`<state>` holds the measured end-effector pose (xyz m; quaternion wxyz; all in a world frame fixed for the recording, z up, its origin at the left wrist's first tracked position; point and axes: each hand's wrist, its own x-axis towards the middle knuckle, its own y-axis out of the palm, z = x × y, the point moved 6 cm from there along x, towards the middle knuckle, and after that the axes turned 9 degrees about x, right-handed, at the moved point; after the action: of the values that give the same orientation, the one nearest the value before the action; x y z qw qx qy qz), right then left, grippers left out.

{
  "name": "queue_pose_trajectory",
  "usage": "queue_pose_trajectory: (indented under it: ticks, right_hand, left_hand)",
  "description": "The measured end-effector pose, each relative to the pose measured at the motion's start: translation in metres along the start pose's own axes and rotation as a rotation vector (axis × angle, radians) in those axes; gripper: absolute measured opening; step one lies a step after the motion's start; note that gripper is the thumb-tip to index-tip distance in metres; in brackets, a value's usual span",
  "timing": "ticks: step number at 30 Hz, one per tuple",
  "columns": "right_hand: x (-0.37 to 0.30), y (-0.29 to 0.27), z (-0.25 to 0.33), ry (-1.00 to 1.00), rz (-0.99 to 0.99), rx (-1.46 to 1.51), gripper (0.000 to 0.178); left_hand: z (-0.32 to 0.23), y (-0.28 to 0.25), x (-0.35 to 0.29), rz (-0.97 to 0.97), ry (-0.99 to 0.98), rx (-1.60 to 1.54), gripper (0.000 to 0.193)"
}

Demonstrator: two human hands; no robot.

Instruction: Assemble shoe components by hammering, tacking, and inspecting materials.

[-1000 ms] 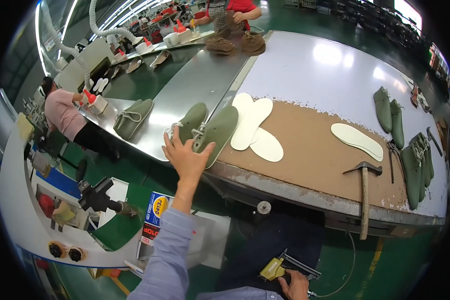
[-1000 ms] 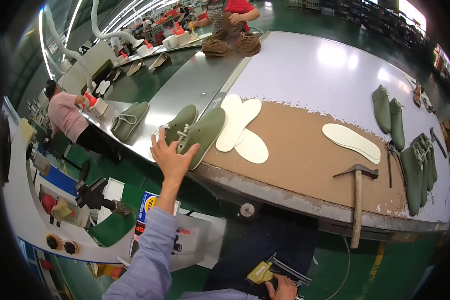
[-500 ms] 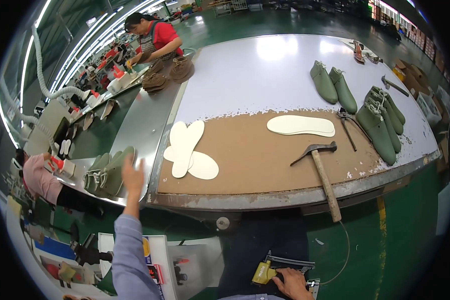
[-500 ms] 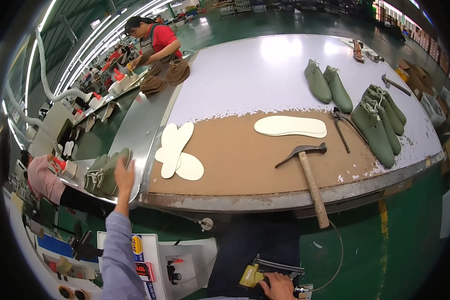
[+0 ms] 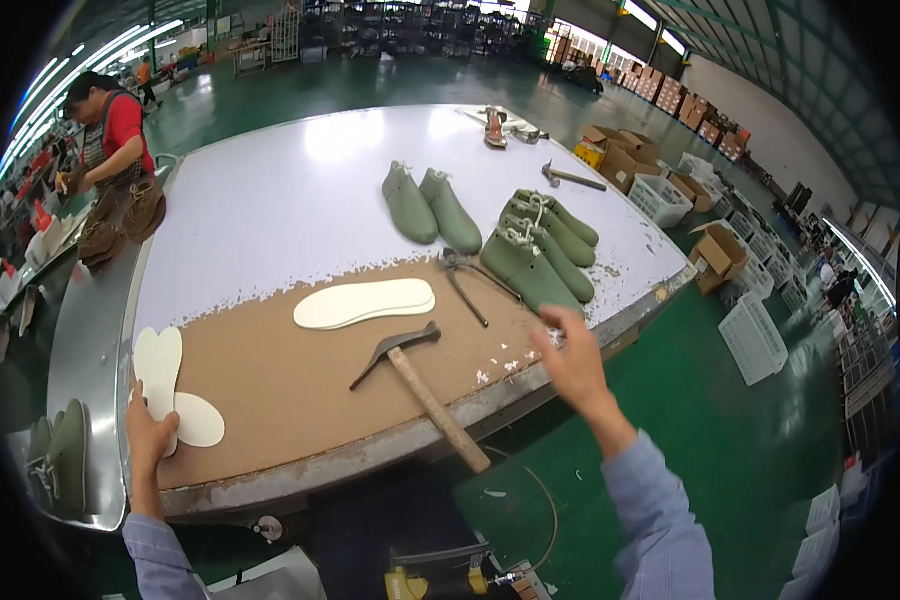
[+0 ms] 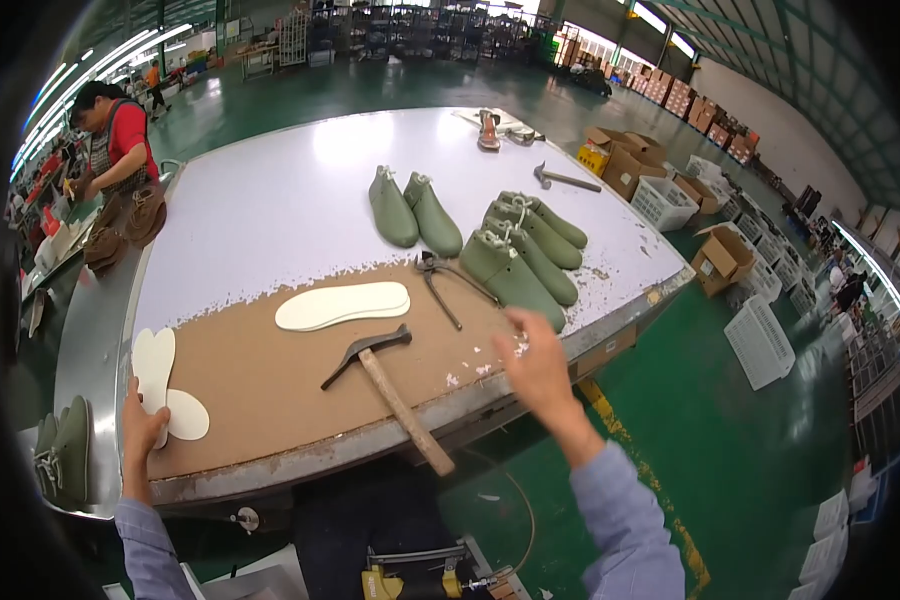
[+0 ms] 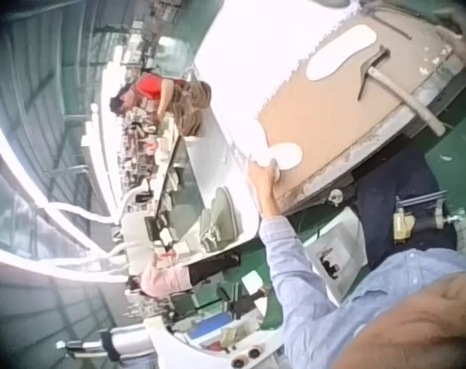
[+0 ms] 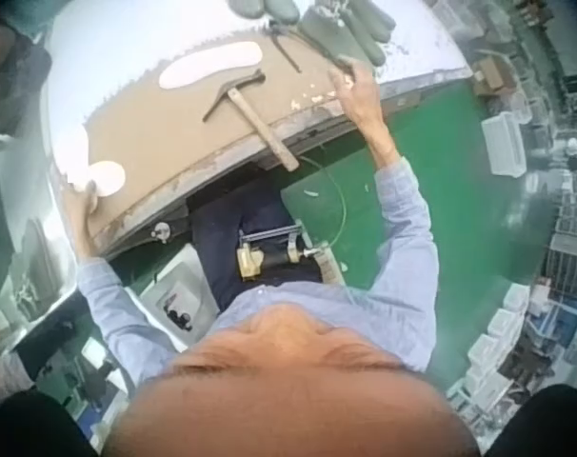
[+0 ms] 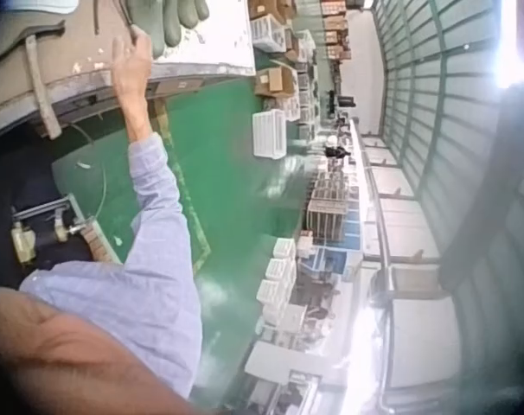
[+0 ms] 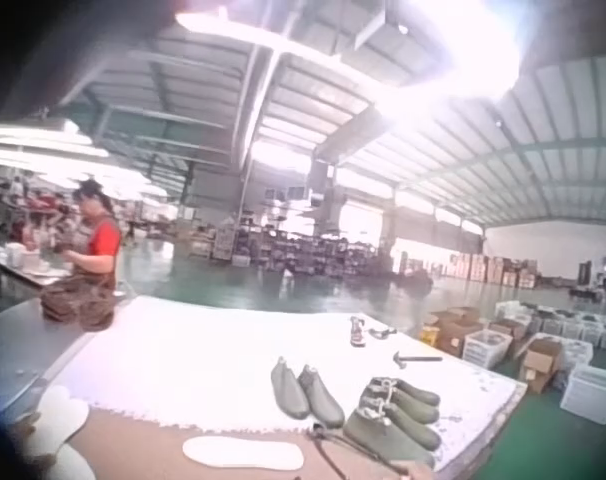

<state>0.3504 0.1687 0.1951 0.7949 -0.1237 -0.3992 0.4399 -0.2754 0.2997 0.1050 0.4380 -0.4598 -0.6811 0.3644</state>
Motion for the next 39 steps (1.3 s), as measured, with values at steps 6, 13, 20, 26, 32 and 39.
queue_pose_trajectory:
  ticks: [6,13,20,26,32,39]
  right_hand:
    - [0.105,0.002,-0.107,0.213,-0.115,-0.368,0.077]
    - [0.126,0.055,-0.125,0.118,0.064,-0.304,0.082]
    - [0.092,0.14,-0.04,0.08,0.199,-0.29,0.091]
    - [0.098,0.158,-0.016,0.174,0.354,-0.055,0.068]
    - [0.13,0.164,-0.011,0.223,0.568,-0.121,0.057]
    - [0.083,0.178,0.017,-0.254,0.026,-0.262,0.028]
  left_hand:
    - [0.008,-0.009,-0.018,-0.066,0.058,-0.054,0.088]
    - [-0.051,-0.037,-0.089,-0.055,-0.08,-0.825,0.099]
    - [-0.305,0.032,-0.148,0.488,0.39,-0.865,0.1]
    - [-0.35,0.065,-0.143,0.381,0.677,-0.399,0.092]
    - [-0.288,0.065,-0.101,0.321,0.528,-0.211,0.093]
    - [-0.199,0.03,-0.072,-0.017,0.085,-0.661,0.095]
